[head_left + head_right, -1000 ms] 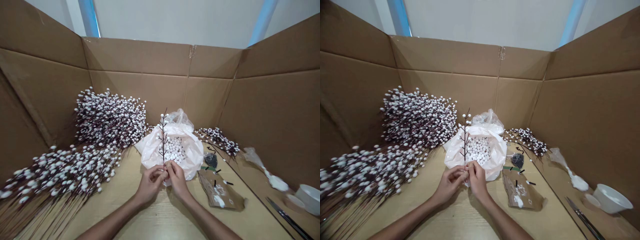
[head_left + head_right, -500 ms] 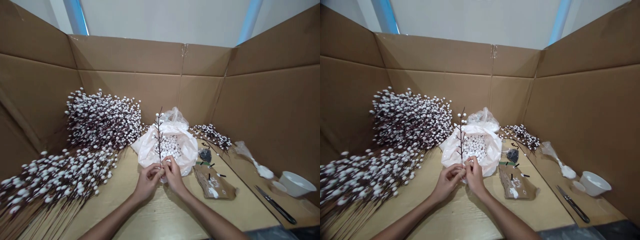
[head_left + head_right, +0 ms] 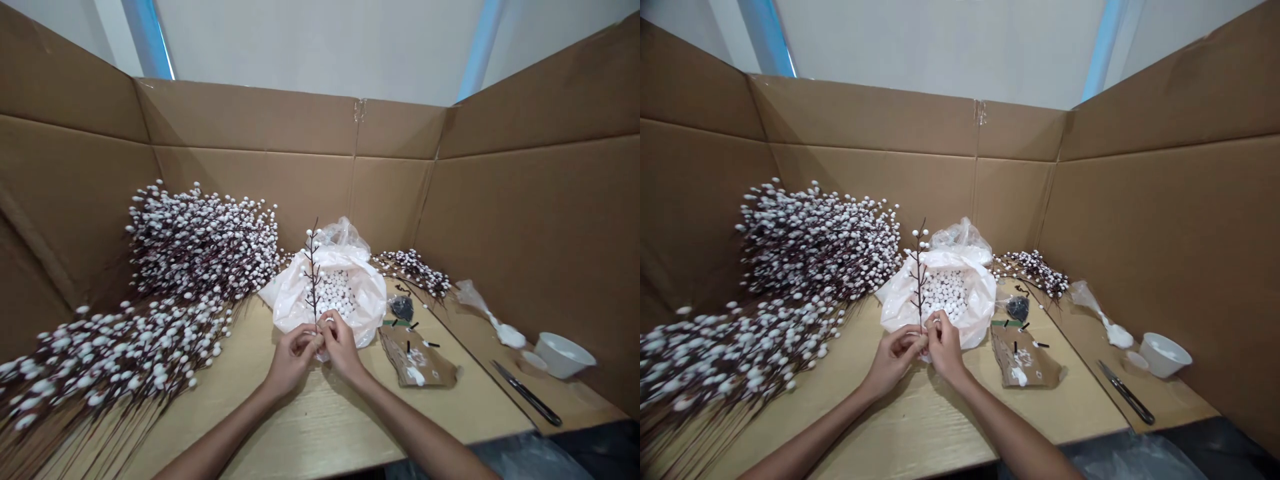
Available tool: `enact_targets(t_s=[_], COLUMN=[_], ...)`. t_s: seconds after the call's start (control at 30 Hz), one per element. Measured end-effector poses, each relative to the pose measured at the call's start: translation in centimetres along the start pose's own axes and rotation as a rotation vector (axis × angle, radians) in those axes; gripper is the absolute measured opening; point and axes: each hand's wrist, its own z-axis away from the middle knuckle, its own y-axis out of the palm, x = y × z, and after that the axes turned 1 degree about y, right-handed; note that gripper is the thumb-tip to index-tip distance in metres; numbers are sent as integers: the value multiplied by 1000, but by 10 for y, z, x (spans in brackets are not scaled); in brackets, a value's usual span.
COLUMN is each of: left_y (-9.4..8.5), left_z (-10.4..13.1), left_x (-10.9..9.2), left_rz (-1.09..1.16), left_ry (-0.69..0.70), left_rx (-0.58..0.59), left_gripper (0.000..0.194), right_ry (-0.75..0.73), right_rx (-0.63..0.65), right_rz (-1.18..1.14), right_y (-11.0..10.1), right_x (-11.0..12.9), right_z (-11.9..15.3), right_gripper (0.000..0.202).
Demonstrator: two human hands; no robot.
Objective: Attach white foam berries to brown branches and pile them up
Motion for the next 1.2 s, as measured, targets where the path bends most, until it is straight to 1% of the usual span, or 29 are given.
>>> enact_targets(t_s=[0.27, 0.53, 0.67, 0.97, 1.2], left_y=[-1, -1, 0, -1, -1], left_z=[-1, 0, 0, 0, 1], left_x=[3, 0, -1, -1, 2], left_rz=[-5, -20, -28, -23, -41], left_ry=[19, 12, 2, 6, 33], left_rx=[17, 10, 7, 8, -25], left_gripper=[22, 26, 25, 25, 24], right_ry=[-13, -24, -25, -37, -42], right_rx=[9, 14, -4, -2, 1], right_rz=[20, 51, 69, 72, 61], right_y=[0, 0, 0, 1, 1], right_x=[1, -1, 0, -1, -2], right_z=[1, 2, 3, 3, 3], right_gripper=[20, 19, 19, 19, 23])
